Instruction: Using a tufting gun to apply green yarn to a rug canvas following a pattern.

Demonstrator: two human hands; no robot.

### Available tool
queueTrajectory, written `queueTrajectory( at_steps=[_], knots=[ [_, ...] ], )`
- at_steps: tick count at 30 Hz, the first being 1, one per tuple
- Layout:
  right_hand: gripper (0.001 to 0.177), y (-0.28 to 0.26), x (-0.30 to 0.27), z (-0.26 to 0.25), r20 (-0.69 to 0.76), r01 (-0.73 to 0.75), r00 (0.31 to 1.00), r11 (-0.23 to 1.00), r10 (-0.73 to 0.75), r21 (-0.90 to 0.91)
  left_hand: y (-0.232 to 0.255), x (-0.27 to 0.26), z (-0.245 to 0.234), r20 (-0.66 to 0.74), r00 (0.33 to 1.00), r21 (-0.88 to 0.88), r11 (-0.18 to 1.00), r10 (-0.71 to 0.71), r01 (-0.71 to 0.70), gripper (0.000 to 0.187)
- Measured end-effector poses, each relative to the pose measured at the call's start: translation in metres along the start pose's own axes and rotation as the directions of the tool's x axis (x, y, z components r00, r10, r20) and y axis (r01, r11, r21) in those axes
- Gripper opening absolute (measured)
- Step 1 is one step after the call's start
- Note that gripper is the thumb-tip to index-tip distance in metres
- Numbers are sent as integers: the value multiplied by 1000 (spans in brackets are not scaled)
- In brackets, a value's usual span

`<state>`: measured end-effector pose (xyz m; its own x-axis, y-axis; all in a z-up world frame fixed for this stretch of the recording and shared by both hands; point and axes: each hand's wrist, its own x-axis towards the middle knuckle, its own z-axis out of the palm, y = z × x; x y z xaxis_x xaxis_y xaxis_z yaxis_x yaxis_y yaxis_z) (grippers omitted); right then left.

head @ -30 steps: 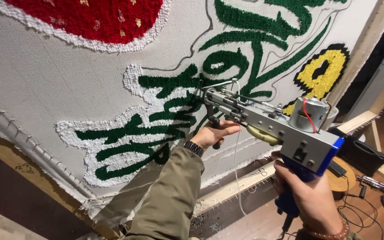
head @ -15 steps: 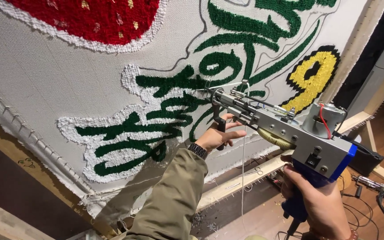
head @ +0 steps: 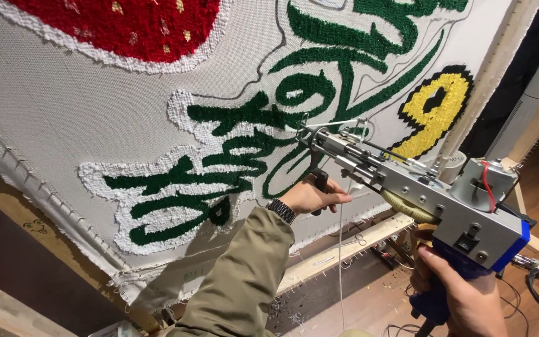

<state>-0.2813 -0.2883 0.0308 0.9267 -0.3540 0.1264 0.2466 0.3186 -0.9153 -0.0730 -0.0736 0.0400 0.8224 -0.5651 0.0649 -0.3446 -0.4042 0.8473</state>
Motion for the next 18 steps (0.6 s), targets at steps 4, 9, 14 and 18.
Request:
queueTrajectory(
  at_steps=[4,9,14,18],
  knots=[
    [11,-1,0,-3,-44,-59,997,998,59,7,-11,3,5,116,992,-231,973,53,-25,50],
    [16,7,3,-5,-7,-64,998,998,64,-11,-28,-3,9,41,998,-482,876,56,-29,33],
    [19,5,-1,5,-17,-84,996,996,84,-18,-27,-11,6,19,999,-370,928,-39,44,33],
    [16,4,-1,13,-22,-85,996,993,84,-82,-48,-5,5,0,999,-299,954,-33,32,19]
  ],
)
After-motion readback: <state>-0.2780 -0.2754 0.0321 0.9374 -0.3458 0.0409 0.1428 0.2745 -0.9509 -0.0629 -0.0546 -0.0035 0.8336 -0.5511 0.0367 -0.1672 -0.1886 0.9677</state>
